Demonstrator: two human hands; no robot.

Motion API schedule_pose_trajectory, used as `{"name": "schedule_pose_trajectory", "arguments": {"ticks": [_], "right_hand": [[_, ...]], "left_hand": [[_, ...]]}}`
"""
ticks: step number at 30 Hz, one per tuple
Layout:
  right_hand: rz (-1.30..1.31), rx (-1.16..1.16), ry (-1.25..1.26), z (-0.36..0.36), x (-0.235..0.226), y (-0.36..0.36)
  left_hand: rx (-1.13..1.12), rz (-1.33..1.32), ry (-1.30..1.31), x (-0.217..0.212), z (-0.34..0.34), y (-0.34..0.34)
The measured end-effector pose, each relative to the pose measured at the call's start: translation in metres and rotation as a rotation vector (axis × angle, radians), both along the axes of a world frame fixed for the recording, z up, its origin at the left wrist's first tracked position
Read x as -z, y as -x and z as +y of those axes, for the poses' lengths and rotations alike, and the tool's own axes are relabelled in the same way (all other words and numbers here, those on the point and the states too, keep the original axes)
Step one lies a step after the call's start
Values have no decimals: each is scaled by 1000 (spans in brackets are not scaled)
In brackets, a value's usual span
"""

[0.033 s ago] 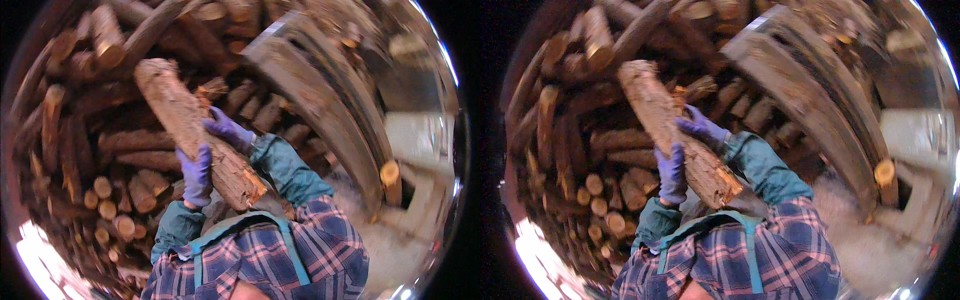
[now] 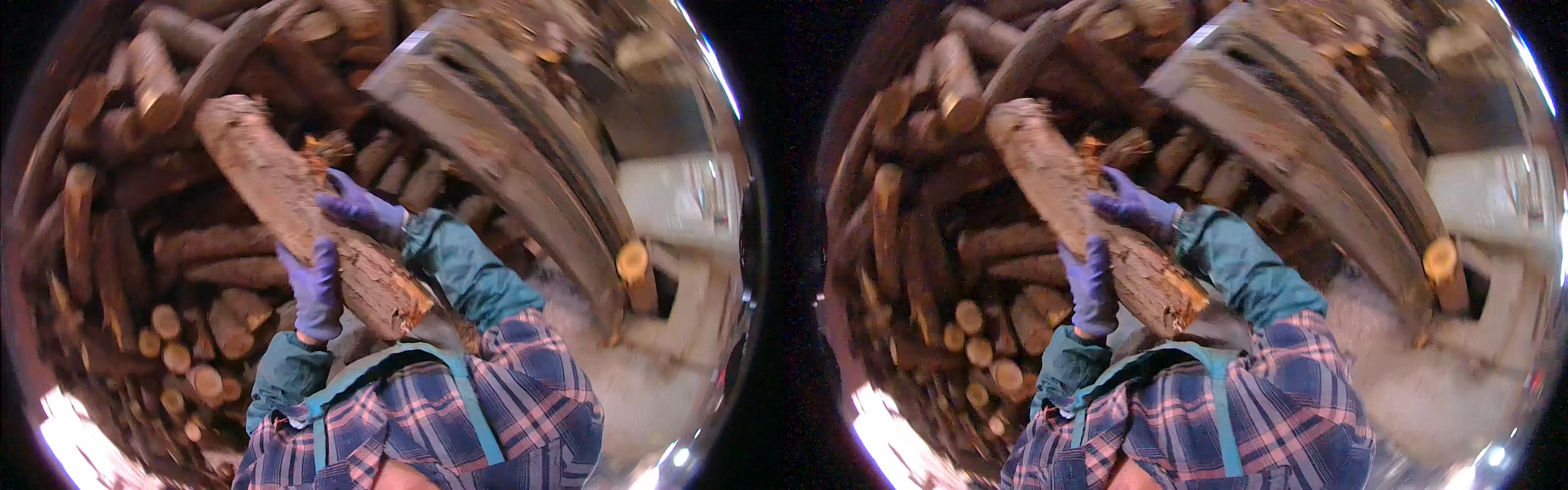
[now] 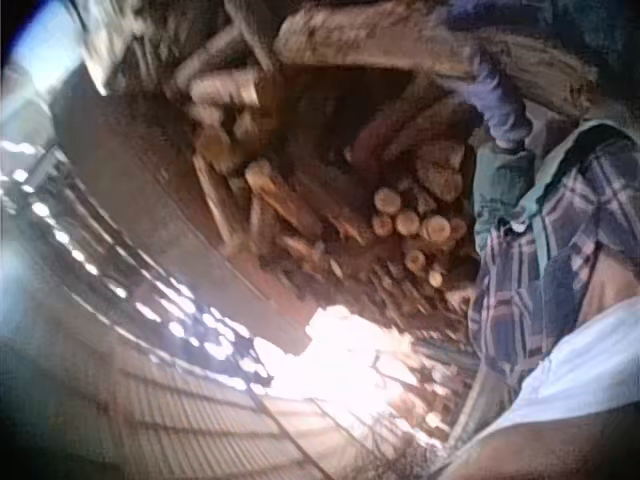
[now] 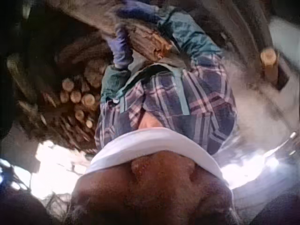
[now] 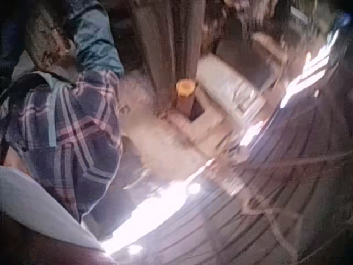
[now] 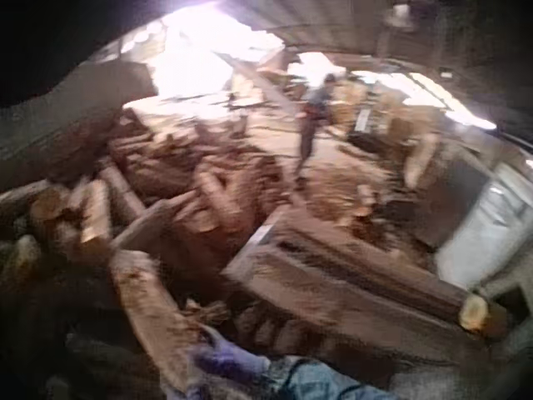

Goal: The person repeatedly picks up logs from a large pile, places them onto a log splitter, and then moves the split pieces to a separate stack. The task involves continuous manual handling of wood in a repetitive cycle.

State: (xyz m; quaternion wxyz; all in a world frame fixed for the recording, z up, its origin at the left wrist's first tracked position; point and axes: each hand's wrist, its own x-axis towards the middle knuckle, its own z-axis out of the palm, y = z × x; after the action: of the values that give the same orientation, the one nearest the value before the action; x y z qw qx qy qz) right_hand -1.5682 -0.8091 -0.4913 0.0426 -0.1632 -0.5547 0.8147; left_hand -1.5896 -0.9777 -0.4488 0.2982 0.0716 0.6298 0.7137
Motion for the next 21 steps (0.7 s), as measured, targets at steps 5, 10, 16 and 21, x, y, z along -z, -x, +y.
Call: {"name": "schedule_pose_trajectory", "arguments": {"ticks": [5, 10, 16, 21], "right_hand": [[62, -1, -620, 74, -109, -19], [-82, 22, -945, 154, -197, -116], [-812, 349, -1425, 195, -49, -318], [-344, 628, -1140, 223, -9, -360]], "left_hand": [[234, 149, -106, 45, 40, 7], [1135, 860, -354, 30, 151, -41], [1724, 639, -343, 20, 209, -93], [1867, 591, -167, 104, 158, -48]]}}
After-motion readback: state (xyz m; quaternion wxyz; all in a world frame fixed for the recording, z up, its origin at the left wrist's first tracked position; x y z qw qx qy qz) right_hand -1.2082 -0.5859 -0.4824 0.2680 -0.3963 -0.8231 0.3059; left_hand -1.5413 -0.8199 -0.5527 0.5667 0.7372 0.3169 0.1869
